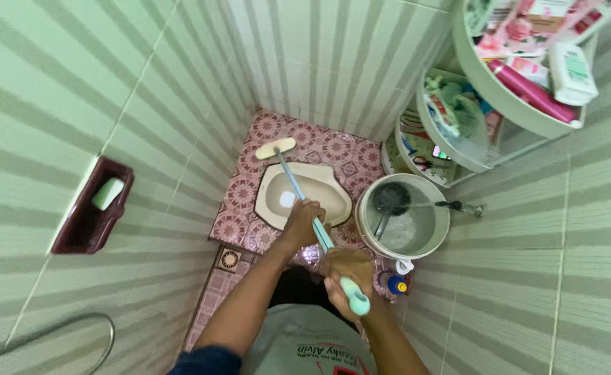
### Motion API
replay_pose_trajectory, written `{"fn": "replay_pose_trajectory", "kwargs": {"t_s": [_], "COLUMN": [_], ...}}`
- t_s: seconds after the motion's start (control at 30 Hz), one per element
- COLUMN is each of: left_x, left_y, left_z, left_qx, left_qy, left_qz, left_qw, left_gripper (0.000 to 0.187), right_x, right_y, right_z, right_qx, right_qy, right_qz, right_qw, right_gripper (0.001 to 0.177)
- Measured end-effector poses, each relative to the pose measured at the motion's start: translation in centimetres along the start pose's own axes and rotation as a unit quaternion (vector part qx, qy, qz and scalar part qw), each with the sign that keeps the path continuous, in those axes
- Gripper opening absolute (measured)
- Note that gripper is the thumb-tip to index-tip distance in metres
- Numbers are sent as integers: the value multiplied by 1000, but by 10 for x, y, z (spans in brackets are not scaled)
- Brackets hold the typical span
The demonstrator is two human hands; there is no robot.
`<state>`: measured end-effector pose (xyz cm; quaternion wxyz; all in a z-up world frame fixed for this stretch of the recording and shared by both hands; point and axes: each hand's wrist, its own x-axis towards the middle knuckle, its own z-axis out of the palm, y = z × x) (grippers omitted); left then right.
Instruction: The person cleans a squat toilet and tiled bathroom floor by scrubbing them with a long-handled brush.
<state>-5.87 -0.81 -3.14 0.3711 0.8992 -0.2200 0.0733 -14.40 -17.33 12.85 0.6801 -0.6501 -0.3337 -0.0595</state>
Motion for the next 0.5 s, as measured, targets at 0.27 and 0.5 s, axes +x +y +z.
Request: {"fn": "replay_pose_trajectory", "kwargs": {"t_s": [0.27,0.5], "left_x": [-8,6], "left_y": [-56,-50], "left_z": [4,-52], "left_qx": [-48,-51], "left_qy": [-3,-73], "left_qz": [29,-10], "left_qw": [998,996], "left_gripper": [32,40], "right_x": [8,42], "right_y": [23,18], "right_z": [32,62], "right_qx": [-13,-78], "right_qy": [4,39], "right_qz": [-15,-5], "right_qw": [1000,996], "right_gripper": [25,28]}}
